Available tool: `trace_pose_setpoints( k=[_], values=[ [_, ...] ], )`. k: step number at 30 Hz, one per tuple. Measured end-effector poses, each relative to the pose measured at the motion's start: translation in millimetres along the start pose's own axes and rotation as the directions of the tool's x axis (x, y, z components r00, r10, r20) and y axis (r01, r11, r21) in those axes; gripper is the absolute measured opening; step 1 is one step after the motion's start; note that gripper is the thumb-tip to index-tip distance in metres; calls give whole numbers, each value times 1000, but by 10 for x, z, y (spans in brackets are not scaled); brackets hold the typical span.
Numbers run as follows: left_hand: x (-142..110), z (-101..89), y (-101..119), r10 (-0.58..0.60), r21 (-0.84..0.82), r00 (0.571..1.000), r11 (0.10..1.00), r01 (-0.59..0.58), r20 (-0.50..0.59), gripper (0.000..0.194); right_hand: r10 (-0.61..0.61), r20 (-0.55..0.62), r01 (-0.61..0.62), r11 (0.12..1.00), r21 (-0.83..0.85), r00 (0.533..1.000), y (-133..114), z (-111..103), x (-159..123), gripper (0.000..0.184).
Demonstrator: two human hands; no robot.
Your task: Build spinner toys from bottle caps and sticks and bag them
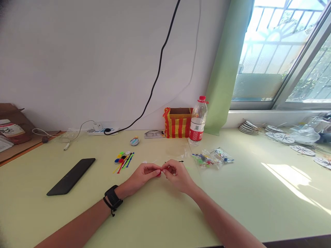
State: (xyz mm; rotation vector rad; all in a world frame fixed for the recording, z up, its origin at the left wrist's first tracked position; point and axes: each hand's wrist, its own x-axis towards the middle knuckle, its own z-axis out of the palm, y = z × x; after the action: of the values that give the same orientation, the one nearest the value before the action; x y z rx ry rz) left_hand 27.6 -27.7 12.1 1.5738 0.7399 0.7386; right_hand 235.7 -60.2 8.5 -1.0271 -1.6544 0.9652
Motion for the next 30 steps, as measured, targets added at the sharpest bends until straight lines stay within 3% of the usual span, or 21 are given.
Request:
trace_pose_setpoints(
  k=[10,16,30],
  values=[
    [8,20,13,56,7,998,998,-56,-39,29,20,-15,-19,1000,15,1000,10,-6,8,9],
    [16,9,12,92,35,994,995,-90,-64,27,50,33,-53,996,68,998,12,-16,0,8],
    [20,5,-37,27,-73,998,997,-31,-49,32,55,52,-60,992,111,997,19,-25,3,9]
  ],
)
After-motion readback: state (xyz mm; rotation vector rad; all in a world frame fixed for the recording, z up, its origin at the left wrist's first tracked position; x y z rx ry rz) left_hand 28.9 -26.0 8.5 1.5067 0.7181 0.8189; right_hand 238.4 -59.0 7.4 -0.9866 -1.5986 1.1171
